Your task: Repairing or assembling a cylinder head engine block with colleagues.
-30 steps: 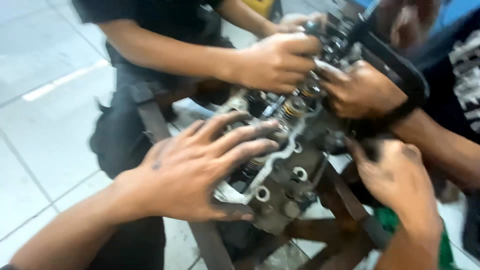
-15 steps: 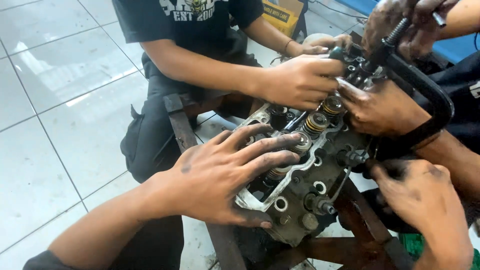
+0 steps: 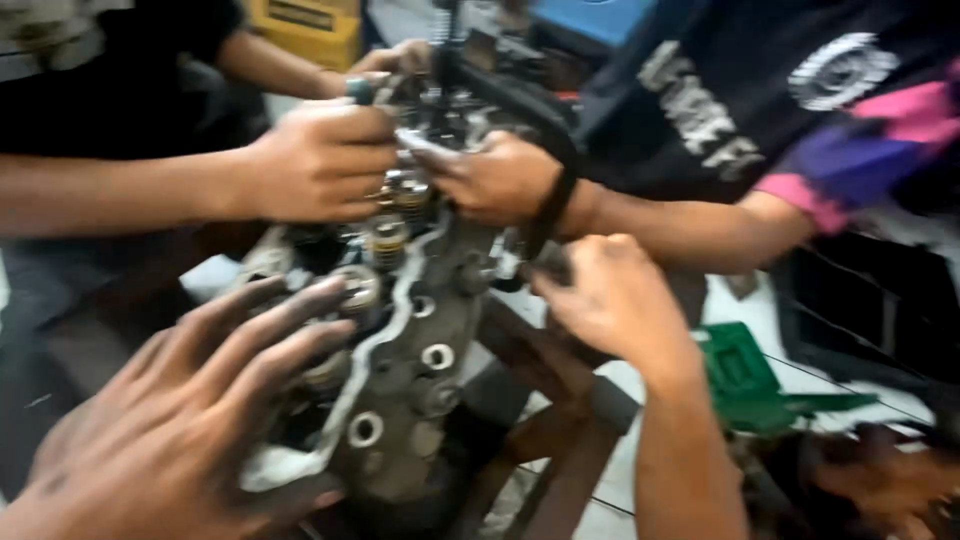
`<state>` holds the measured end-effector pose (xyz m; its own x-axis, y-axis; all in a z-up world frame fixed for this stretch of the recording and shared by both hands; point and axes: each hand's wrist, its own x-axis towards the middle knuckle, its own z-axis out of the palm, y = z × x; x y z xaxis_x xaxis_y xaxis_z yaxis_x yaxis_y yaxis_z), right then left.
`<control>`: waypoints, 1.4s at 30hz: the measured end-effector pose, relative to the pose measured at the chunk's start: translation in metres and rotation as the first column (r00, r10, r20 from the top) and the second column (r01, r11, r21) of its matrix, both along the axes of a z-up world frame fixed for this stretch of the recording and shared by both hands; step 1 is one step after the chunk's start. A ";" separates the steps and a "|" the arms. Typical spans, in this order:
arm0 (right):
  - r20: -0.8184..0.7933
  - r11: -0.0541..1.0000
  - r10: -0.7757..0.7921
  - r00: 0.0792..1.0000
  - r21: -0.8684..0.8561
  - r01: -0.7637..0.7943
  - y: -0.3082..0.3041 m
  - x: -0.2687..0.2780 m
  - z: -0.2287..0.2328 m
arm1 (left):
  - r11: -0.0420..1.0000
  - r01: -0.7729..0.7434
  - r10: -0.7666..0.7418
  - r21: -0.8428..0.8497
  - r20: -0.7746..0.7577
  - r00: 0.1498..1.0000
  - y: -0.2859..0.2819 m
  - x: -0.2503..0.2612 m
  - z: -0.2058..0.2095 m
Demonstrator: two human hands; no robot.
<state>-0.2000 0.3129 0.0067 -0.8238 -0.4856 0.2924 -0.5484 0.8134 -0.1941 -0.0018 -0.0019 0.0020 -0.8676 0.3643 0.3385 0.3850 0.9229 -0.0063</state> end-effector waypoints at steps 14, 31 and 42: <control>0.238 0.991 -0.068 0.969 -0.097 0.093 -0.021 0.018 0.034 | 0.999 -0.042 0.039 -0.026 -0.094 0.995 0.005 -0.002 -0.009; 0.074 0.988 0.121 0.990 -0.109 -0.112 0.000 0.001 0.006 | 0.994 0.062 -0.056 0.087 -0.074 0.996 0.006 0.002 0.006; -0.340 0.866 0.319 0.885 0.483 -0.127 0.060 -0.060 -0.072 | 0.986 0.036 -0.054 0.162 0.111 0.992 0.008 0.011 0.027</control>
<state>-0.2600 0.3728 -0.0651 -0.5361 -0.7958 0.2815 -0.6752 0.6044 0.4227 0.0094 0.0062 0.0287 -0.8877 0.3535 0.2948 0.4162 0.8901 0.1856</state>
